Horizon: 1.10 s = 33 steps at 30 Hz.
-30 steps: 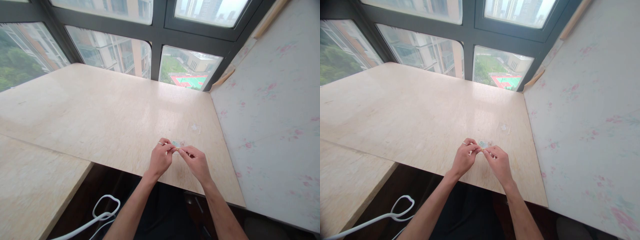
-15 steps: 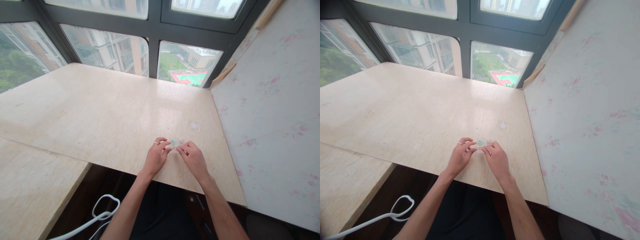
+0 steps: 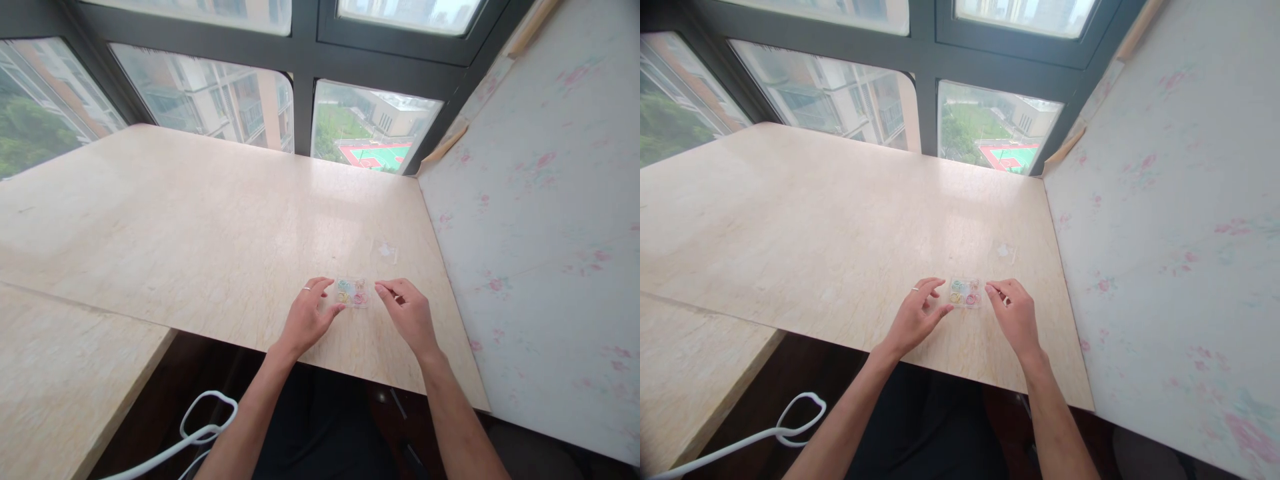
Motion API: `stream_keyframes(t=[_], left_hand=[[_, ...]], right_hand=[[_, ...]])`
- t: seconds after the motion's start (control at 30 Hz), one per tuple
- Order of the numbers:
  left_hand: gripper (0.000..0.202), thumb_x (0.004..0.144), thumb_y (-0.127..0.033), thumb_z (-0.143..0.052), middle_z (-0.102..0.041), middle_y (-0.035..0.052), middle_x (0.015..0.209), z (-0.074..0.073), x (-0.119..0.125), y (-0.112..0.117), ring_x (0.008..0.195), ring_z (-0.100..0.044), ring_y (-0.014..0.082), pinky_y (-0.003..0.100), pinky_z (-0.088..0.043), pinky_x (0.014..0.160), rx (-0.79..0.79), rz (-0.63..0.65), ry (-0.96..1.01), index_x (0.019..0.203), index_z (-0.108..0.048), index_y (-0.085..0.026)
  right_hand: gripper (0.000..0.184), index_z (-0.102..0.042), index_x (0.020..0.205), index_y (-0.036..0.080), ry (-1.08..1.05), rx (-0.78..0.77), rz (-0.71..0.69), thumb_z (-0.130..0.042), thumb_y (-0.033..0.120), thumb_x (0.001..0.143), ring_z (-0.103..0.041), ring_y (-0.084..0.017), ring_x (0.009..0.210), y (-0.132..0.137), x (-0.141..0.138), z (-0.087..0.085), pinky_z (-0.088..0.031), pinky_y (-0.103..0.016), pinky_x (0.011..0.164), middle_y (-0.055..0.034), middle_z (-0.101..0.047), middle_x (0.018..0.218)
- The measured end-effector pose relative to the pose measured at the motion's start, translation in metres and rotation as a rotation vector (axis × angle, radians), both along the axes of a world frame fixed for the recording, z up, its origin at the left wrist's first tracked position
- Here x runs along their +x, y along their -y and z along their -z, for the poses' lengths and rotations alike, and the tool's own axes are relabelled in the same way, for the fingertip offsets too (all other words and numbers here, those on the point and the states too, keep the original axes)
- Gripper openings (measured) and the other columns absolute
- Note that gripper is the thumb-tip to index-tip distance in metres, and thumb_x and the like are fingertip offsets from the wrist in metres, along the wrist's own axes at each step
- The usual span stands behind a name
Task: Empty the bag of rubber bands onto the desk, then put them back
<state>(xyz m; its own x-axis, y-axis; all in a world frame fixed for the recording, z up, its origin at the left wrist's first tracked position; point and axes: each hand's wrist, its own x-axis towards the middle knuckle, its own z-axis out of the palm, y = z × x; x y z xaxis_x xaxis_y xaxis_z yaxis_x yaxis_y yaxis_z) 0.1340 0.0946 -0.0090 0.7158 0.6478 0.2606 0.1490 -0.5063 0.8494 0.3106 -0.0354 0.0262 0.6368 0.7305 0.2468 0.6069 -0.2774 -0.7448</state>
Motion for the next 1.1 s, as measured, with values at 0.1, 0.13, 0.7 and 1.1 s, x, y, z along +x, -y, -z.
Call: stream_keyframes(t=[0.1, 0.13, 0.7, 1.1], left_hand=[[0.075, 0.080, -0.035, -0.074, -0.047, 0.0134, 0.137, 0.002, 0.005, -0.004, 0.123, -0.047, 0.0278, 0.046, -0.042, 0.101, 0.144, 0.073, -0.069, 0.141, -0.033, -0.020], [0.082, 0.079, -0.034, -0.075, -0.044, 0.0146, 0.141, 0.003, 0.008, -0.006, 0.130, -0.041, 0.0295, 0.049, -0.037, 0.106, 0.175, 0.101, -0.106, 0.145, -0.028, -0.020], [0.075, 0.084, -0.037, -0.067, -0.042, 0.0097, 0.146, 0.010, 0.026, -0.043, 0.137, -0.033, 0.0268, 0.046, -0.027, 0.111, 0.120, 0.329, -0.254, 0.147, -0.029, -0.023], [0.071, 0.082, -0.042, -0.068, -0.052, 0.0129, 0.134, 0.019, 0.025, -0.040, 0.126, -0.046, 0.0283, 0.048, -0.036, 0.105, 0.246, 0.220, -0.161, 0.142, -0.038, -0.020]], right_hand=[[0.031, -0.070, 0.102, 0.018, -0.093, -0.017, 0.036, -0.058, 0.043, 0.089, -0.060, -0.017, 0.084, 0.004, 0.006, 0.008, -0.047, -0.030, 0.068, -0.0067, -0.066, 0.097], [0.035, -0.068, 0.107, 0.017, -0.135, -0.026, 0.035, -0.058, 0.045, 0.089, -0.060, -0.018, 0.085, 0.006, 0.006, 0.012, -0.048, -0.031, 0.069, -0.0076, -0.066, 0.100], [0.071, -0.046, 0.136, 0.014, -0.030, 0.024, 0.166, -0.065, 0.048, 0.077, -0.051, -0.029, 0.122, -0.001, 0.070, 0.044, -0.044, -0.047, 0.100, -0.0179, -0.051, 0.134], [0.094, -0.031, 0.148, 0.016, 0.077, -0.351, -0.091, -0.077, 0.041, 0.069, -0.042, -0.033, 0.132, -0.048, 0.135, 0.028, -0.023, -0.055, 0.111, -0.0161, -0.052, 0.138]])
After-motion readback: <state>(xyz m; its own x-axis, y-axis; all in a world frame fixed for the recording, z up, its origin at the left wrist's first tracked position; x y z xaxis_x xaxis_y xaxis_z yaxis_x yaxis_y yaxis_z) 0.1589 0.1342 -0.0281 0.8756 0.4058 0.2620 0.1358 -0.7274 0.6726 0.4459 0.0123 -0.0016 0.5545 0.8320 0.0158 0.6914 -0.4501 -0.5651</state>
